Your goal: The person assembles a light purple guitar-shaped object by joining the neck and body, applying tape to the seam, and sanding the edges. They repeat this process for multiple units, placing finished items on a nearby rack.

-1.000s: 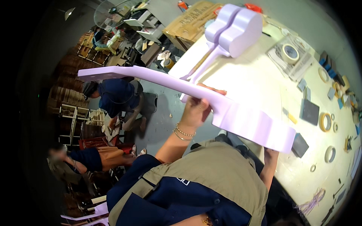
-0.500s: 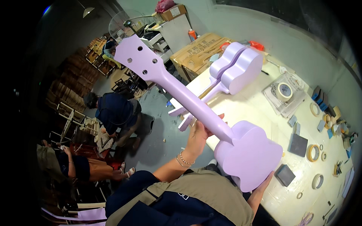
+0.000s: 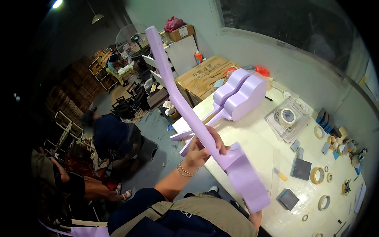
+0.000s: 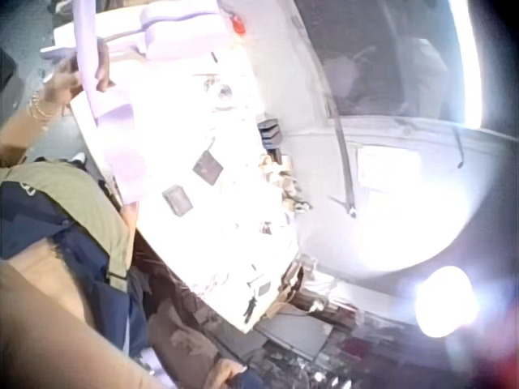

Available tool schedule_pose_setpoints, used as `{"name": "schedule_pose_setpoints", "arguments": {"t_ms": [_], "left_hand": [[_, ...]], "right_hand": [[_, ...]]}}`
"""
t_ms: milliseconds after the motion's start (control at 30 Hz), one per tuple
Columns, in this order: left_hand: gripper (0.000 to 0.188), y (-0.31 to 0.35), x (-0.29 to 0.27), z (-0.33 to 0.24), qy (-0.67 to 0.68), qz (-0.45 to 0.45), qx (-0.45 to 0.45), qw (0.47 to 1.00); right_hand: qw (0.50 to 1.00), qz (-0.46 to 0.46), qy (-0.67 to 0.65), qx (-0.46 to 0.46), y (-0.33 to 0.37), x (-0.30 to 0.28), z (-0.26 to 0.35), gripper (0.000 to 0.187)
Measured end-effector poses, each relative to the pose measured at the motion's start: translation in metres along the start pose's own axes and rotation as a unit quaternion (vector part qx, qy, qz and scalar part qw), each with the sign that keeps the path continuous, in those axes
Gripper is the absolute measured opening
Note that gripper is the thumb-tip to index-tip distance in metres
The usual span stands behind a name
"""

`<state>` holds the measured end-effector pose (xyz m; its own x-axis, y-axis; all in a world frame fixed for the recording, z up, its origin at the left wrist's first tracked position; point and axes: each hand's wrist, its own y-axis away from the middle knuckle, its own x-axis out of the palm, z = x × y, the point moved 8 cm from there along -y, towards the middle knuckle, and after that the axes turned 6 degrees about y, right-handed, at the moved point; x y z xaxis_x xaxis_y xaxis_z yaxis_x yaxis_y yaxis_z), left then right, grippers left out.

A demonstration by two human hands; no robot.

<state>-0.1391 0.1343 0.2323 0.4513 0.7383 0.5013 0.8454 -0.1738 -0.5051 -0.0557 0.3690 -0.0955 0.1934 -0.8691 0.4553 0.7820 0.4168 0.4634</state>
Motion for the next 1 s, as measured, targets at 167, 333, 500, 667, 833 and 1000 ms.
{"name": "schedule_pose_setpoints", "arguments": {"t_ms": [167, 333, 500, 667, 833, 1000], "left_hand": [[0.031, -0.014, 0.015, -0.003, -0.03, -0.047, -0.019, 0.998], [0.029, -0.006, 0.007, -0.017, -0.179, -0.15, 0.028, 0.972], [0.033, -0.005, 0.001, -0.018, -0.229, -0.181, 0.027, 0.956], [0.033, -0.006, 0.004, -0.016, -0.235, -0.177, 0.025, 0.955], [0.031, -0.006, 0.004, -0.017, -0.219, -0.175, 0.031, 0.959], [0.031, -0.005, 0.003, -0.016, -0.217, -0.168, 0.031, 0.961]], "right_hand": [[0.974, -0.016, -0.222, 0.046, 0.008, 0.02, 0.005, 0.103], [0.972, -0.063, -0.226, 0.019, 0.017, 0.012, 0.008, 0.099], [0.975, -0.081, -0.207, 0.004, 0.018, 0.012, 0.016, 0.096], [0.981, -0.08, -0.178, -0.003, 0.015, 0.016, 0.019, 0.095], [0.983, -0.081, -0.165, -0.007, 0.015, 0.019, 0.022, 0.095], [0.983, -0.081, -0.161, -0.018, 0.016, 0.021, 0.024, 0.095]]}}
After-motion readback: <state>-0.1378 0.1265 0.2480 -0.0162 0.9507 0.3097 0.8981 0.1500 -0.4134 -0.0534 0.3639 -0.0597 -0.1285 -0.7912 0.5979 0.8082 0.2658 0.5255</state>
